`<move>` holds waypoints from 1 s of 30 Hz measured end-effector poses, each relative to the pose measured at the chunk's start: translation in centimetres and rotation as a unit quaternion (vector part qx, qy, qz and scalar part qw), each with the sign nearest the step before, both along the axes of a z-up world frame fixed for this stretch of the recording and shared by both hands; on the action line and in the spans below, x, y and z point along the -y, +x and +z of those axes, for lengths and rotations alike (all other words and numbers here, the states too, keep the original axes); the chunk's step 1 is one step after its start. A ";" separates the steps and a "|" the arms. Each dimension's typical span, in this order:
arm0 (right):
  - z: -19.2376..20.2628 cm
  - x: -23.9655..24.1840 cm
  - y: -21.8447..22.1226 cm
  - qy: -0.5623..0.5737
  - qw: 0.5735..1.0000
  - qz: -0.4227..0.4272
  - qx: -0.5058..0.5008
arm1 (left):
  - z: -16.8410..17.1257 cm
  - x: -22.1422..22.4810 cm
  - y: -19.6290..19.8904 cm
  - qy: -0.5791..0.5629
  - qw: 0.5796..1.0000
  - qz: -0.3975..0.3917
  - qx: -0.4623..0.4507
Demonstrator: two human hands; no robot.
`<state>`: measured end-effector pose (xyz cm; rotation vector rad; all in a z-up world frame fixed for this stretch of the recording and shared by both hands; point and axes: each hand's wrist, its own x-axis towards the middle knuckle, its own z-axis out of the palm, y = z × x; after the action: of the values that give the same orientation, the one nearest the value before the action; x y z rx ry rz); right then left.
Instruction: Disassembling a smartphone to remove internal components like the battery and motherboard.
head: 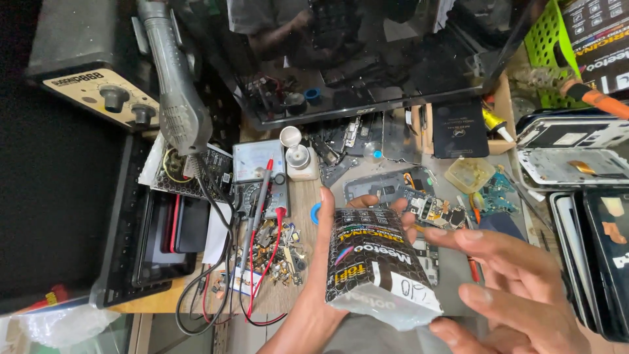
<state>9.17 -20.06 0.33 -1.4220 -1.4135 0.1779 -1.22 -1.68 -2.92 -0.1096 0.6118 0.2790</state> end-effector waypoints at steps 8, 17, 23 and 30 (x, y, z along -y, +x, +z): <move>-0.9 -0.4 0.0 0.042 0.999 -0.030 -0.009 | -0.6 -0.2 -0.1 0.007 1.000 -0.010 0.011; -0.7 -0.6 -0.4 0.023 0.998 -0.050 -0.039 | 0.1 0.3 0.1 0.009 1.000 0.001 -0.018; 0.2 -0.6 -1.5 0.012 0.992 -0.104 -0.067 | 0.5 0.4 0.1 0.029 0.999 0.026 -0.035; -0.9 -1.9 -2.2 0.059 0.978 -0.185 -0.083 | -2.1 -0.6 0.2 0.134 0.986 0.095 0.016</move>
<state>6.93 -18.19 -0.59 -1.5067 -0.9886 -0.0261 -1.04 -1.08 -4.98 0.0868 0.5275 0.5410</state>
